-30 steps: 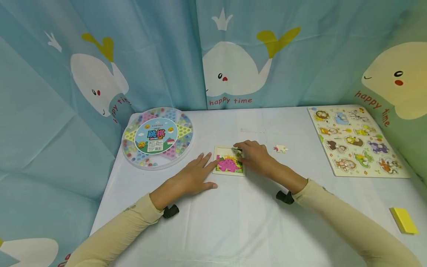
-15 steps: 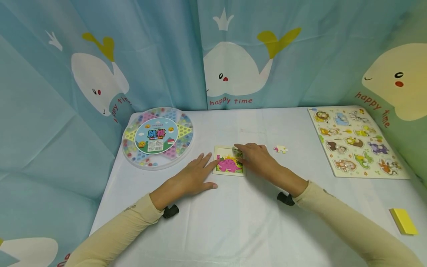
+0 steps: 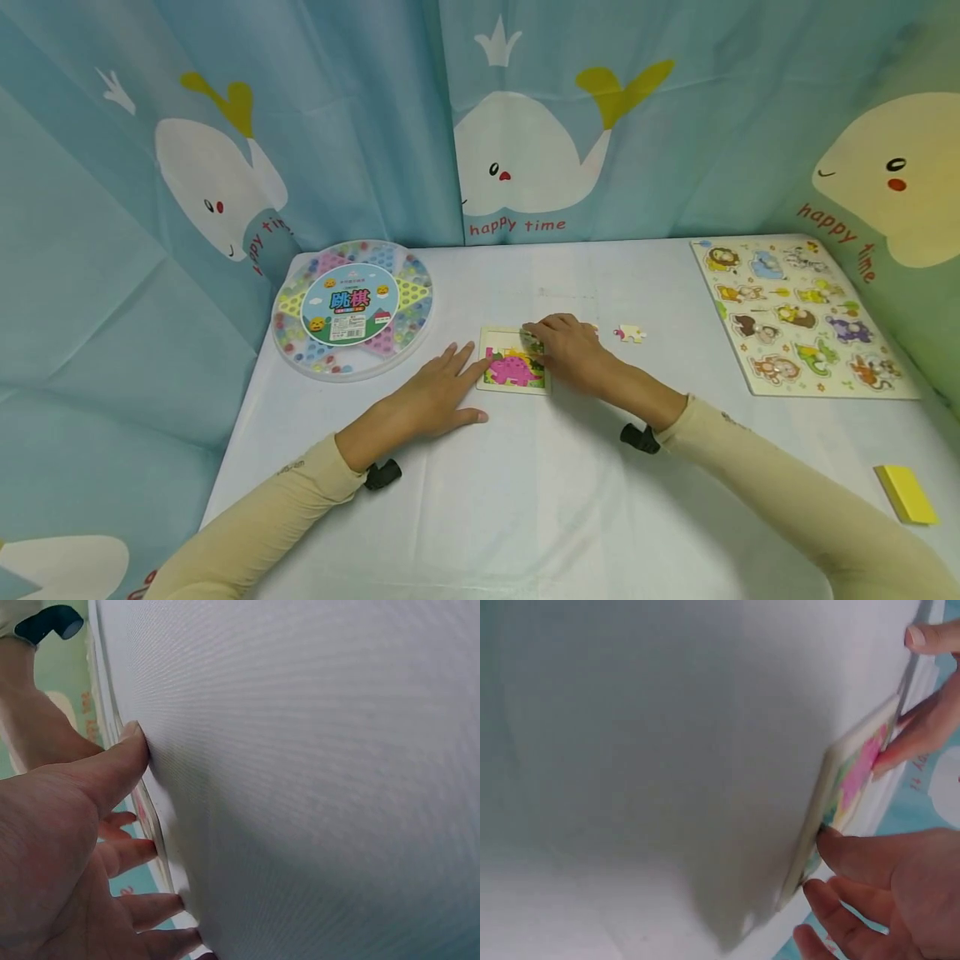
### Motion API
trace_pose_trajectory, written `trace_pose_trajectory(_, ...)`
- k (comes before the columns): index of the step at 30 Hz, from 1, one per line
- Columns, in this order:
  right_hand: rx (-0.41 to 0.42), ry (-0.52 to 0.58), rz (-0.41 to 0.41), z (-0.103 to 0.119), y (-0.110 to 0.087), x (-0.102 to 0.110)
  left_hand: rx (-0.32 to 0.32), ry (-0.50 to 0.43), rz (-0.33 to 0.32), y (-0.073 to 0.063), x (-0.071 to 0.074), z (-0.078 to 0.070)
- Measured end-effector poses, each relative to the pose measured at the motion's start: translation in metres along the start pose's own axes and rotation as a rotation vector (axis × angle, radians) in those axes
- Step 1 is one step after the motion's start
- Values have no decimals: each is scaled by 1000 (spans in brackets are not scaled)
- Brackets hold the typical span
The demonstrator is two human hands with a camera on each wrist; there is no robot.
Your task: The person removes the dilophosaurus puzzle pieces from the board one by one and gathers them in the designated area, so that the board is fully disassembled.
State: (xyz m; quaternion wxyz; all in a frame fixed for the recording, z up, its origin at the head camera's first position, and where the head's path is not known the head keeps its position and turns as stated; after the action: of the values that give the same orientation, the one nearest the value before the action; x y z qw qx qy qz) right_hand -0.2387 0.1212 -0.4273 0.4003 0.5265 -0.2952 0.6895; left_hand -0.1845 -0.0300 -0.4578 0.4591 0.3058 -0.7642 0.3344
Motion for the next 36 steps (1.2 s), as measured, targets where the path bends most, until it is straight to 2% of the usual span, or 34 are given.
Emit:
trace_pose_trajectory(4, -26, 24, 77, -3, 4, -4, 9, 3, 9, 0, -1, 1)
trace_pose_trajectory(9, -20, 35, 92, -3, 5, -3, 17, 7, 14, 1, -3, 3)
trace_pose_trajectory(16, -14, 65, 62, -3, 3, -1, 16, 19, 16, 2, -4, 4)
trace_pose_trajectory(27, 14, 118, -63, -5, -3, 5, 16, 18, 17, 1, -4, 2)
trace_pose_trajectory(32, 85, 197, -129, -2, -2, 12, 19, 15, 17, 0, -4, 3)
trace_pose_trajectory(36, 106, 299, -105, -2, 0, 17, 16, 24, 17, 1, -4, 3)
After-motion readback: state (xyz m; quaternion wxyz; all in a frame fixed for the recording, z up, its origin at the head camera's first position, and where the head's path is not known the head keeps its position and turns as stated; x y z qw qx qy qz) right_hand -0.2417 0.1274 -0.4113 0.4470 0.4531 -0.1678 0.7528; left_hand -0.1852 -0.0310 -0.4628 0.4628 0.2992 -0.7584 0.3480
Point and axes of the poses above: each hand's wrist, its own y-axis towards the middle knuckle, its own x-axis out of the back of the hand, z = x × y, the point moved 10 cm from there along y, towards the middle knuckle, and after that the axes turned 3 degrees about -z, right-handed, at the moved point
